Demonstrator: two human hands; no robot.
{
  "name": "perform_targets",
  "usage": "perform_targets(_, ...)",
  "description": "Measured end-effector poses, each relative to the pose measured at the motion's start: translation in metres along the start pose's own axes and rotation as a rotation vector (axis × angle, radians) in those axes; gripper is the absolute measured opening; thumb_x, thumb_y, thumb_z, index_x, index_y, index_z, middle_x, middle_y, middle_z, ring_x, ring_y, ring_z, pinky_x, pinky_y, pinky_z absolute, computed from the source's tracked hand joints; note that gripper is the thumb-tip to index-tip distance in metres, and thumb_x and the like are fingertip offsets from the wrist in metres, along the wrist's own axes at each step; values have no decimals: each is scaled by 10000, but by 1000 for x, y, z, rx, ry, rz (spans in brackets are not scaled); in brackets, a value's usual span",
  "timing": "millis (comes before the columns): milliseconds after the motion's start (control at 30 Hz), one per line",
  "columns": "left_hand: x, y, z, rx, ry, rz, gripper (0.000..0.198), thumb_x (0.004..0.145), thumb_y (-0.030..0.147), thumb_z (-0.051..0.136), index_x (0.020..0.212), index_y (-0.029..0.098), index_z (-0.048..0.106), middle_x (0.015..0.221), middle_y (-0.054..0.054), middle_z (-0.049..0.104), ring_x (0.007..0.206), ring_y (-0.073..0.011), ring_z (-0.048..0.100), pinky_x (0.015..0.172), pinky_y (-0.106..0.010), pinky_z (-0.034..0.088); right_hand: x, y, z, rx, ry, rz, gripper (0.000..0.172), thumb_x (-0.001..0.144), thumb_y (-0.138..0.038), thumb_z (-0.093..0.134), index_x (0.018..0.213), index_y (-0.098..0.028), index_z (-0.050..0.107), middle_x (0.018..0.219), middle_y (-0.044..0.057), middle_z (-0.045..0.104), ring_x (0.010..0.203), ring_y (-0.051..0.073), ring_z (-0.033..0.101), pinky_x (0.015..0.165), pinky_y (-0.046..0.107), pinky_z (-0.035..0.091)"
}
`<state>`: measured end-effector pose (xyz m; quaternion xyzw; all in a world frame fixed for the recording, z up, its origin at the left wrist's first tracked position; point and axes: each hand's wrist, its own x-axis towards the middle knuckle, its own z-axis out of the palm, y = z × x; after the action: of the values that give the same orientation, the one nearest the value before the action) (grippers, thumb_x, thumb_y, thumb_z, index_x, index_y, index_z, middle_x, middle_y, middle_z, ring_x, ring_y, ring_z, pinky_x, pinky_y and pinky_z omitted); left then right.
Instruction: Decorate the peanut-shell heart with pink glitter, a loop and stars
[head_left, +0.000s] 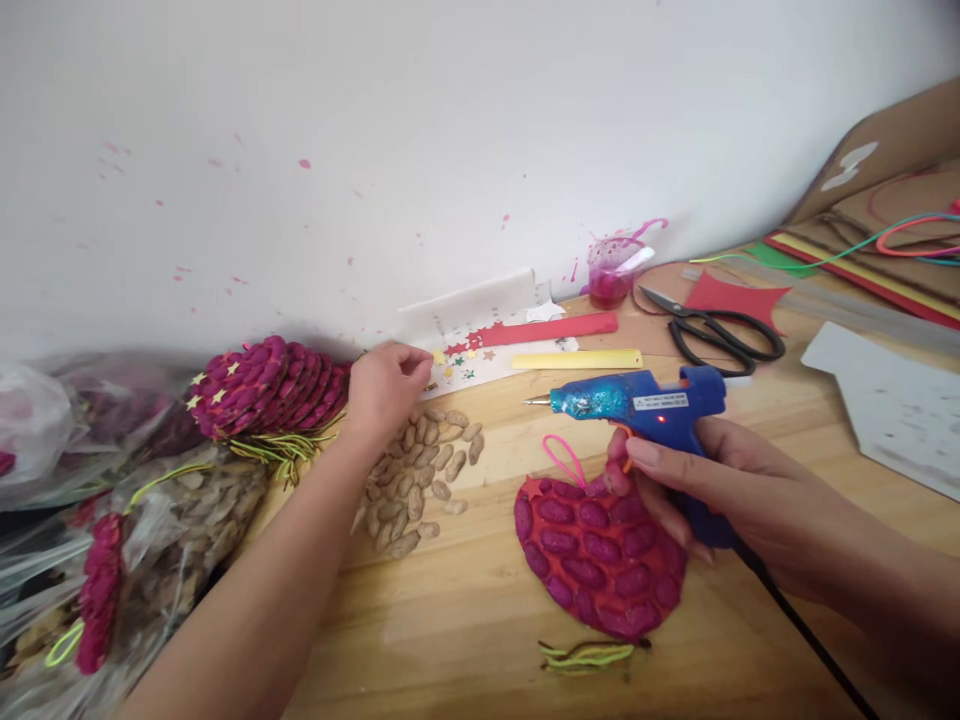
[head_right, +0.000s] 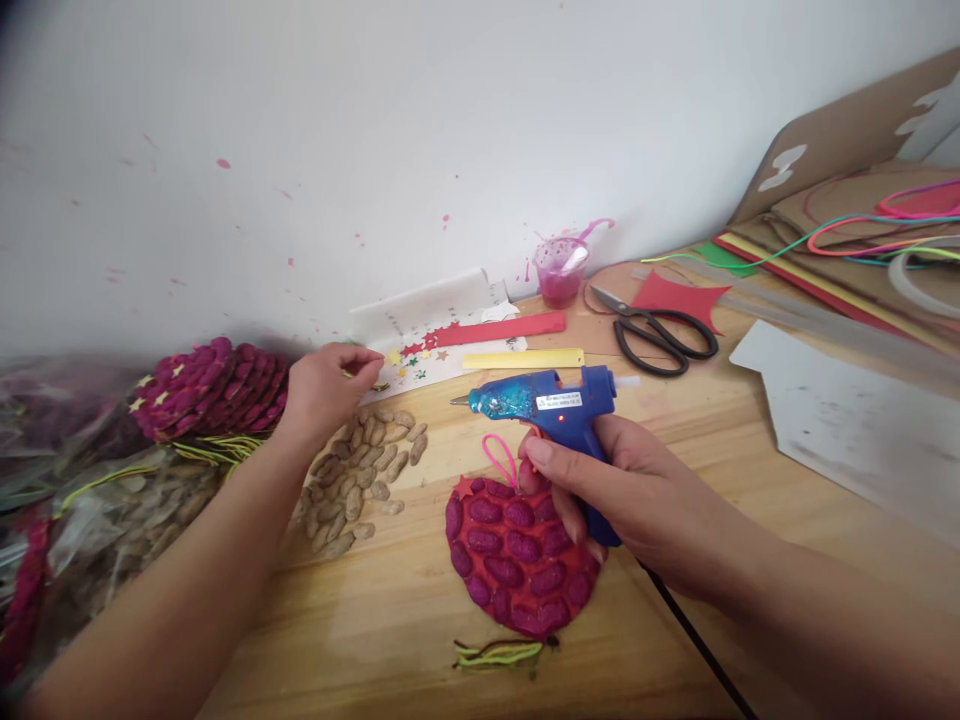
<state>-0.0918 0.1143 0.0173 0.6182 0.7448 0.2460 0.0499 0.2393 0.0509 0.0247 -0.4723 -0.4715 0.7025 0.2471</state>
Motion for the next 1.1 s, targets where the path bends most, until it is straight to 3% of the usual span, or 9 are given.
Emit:
perform_targets(133,-17,10,-10,-665,-132,-305,318,700,444,832,848,166,791,780,-32,715,666,-147,577,594,-257,412,-2,-5,2,50,4,15,456,868,-618,709,697,-210,598,509,-24,583,439,109,470,455,252,342)
perform_targets(300,-47,31,-21,-986,-235,-448,388,562,411,945,774,139,767,683,-5,640,609,-96,513,529,-205,363,0,-8,2,75,-15,-30,414,863,-588,722,779,-204,596,521,-24,586,445,110,471,438,250,325)
perform_targets(500,-89,58,-17,-1087,-415,-495,353,597,394,951,801,150,798,708,-21,668,613,-83,527,539,-183,391,1,-9,3,65,-20,-111,329,881,-488,729,837,-183,615,532,-36,589,479,89,490,470,217,356)
perform_targets(700,-120,84,1,-1170,-583,-489,293,658,386,931,829,177,819,707,-22,692,637,-97,554,581,-193,434,0,-11,11,57,-15,-163,257,776,-324,828,836,-188,617,570,-47,617,506,93,535,475,202,409)
perform_targets(867,-126,99,6,-1173,-604,-442,268,688,382,914,837,181,821,742,-24,714,662,-104,568,613,-201,457,2,-9,14,131,-60,-192,336,682,-207,864,875,-202,590,596,-76,622,475,96,552,423,205,438)
perform_targets(1100,-131,105,1,-1164,-612,-420,251,697,366,906,873,203,831,764,-35,745,681,-134,623,636,-231,500,0,-8,16,133,-70,-197,280,729,-180,818,875,-195,579,571,-91,604,437,66,527,410,176,438)
